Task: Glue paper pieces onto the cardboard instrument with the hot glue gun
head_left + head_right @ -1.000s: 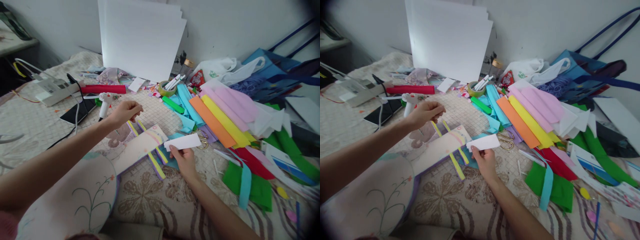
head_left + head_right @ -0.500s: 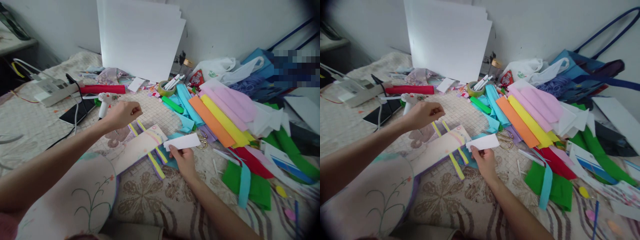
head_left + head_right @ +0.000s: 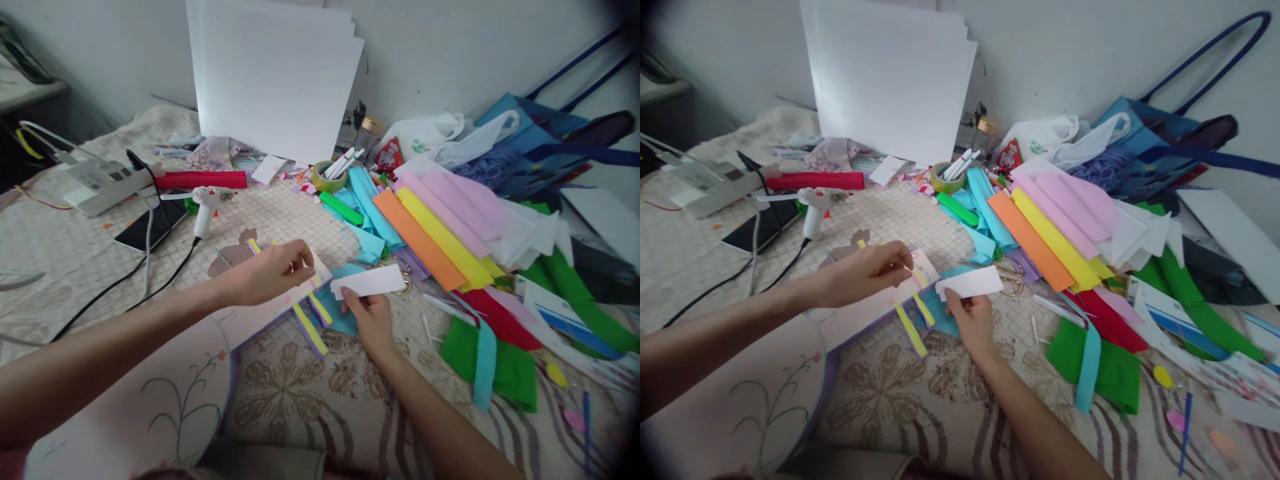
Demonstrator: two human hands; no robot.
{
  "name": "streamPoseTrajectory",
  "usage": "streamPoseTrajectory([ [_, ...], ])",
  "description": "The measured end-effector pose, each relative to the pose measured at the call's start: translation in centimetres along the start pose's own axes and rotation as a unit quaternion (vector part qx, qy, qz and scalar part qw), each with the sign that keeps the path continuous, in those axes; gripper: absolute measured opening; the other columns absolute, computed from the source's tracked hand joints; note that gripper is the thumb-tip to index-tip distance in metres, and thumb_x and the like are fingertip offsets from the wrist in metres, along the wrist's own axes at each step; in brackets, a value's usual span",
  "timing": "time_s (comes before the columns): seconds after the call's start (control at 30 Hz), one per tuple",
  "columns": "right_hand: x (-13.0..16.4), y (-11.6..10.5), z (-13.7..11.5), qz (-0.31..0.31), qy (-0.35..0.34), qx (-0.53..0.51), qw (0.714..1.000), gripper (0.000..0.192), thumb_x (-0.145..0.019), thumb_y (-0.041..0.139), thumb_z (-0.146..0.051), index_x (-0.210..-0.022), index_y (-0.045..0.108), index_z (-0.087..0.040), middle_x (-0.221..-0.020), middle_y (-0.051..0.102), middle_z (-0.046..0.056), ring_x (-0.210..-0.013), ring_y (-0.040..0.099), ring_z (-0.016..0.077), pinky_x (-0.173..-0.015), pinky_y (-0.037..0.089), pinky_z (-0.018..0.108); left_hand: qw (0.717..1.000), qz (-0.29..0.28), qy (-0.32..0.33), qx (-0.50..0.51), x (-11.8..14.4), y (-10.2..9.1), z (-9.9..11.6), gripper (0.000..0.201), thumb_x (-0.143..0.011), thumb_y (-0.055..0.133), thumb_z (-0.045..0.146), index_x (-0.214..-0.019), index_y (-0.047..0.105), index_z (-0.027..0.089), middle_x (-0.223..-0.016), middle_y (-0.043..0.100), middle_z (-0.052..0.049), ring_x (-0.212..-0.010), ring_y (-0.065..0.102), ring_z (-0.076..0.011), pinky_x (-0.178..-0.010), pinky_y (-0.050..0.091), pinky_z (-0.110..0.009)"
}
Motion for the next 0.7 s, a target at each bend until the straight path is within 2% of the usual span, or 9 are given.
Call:
streamPoseTrajectory([
  [0.07,-0.1,-0.2,0.2,0.005,0.006,-0.004,1.000,0.028,-0.076,0.064,-0.039,-0.060,0.059,-0.018,-0.051,0.061,0.000,-0.050,0.056,0.0140,-0.052,0.045,0.025,0.993,0.016,0.027,-0.115,0.2,0.1,0.4,0.017,-0.087,0.049,0.029,-0.098,0.053,0.017,-0.085,0.065,-0.003,-0.073,0.061,-0.0164,-0.063,0.042,-0.028],
  [0.13,-0.1,-0.1,0.3,0.004,0.013,-0.004,1.000,0.028,-0.075,0.064,-0.040,-0.060,0.060,-0.017,-0.051,0.060,0.000,-0.050,0.056,0.0141,-0.051,0.044,0.025,0.978,-0.012,0.039,-0.203,0.3,0.9,0.6,0.014,-0.086,0.051,0.026,-0.096,0.055,0.016,-0.092,0.066,-0.006,-0.078,0.062,-0.0190,-0.063,0.041,-0.028],
  [0.23,-0.1,0.0,0.3,0.000,0.018,0.003,1.000,0.027,-0.075,0.064,-0.040,-0.061,0.060,-0.017,-0.051,0.060,0.000,-0.049,0.056,0.0140,-0.050,0.044,0.025,0.957,-0.056,0.023,-0.284,-0.1,2.0,0.4,0.011,-0.083,0.054,0.022,-0.090,0.059,0.015,-0.092,0.067,-0.008,-0.078,0.063,-0.0217,-0.059,0.040,-0.028],
  [0.37,-0.1,0.0,0.2,-0.003,0.016,0.003,1.000,0.027,-0.076,0.064,-0.040,-0.061,0.060,-0.018,-0.050,0.060,0.000,-0.049,0.055,0.0139,-0.049,0.044,0.025,0.951,-0.069,0.006,-0.301,-0.9,2.3,0.6,0.010,-0.080,0.053,0.017,-0.082,0.062,0.015,-0.088,0.068,-0.008,-0.077,0.064,-0.0221,-0.057,0.039,-0.028],
  [0.5,-0.1,0.1,0.1,-0.004,0.015,0.001,1.000,0.027,-0.075,0.064,-0.039,-0.059,0.059,-0.018,-0.050,0.060,0.000,-0.048,0.055,0.0138,-0.048,0.043,0.024,0.953,-0.069,0.006,-0.296,-1.4,2.4,0.8,0.017,-0.077,0.047,0.012,-0.074,0.064,0.015,-0.081,0.068,-0.008,-0.072,0.064,-0.0212,-0.056,0.038,-0.028],
  [0.7,-0.1,0.2,-0.1,-0.008,0.011,-0.004,1.000,0.026,-0.075,0.064,-0.038,-0.060,0.060,-0.018,-0.050,0.060,0.000,-0.049,0.056,0.0141,-0.048,0.044,0.024,0.957,-0.056,0.007,-0.286,-2.0,2.6,0.8,0.017,-0.077,0.048,0.016,-0.074,0.065,0.016,-0.076,0.068,-0.008,-0.069,0.063,-0.0217,-0.054,0.036,-0.028],
])
Point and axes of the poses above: each hand's wrist, its own x-axis away from the middle knuckle, its own y-axis out of the palm, z = x × y, the point moved 9 cm from there along -x, towards the middle knuckle
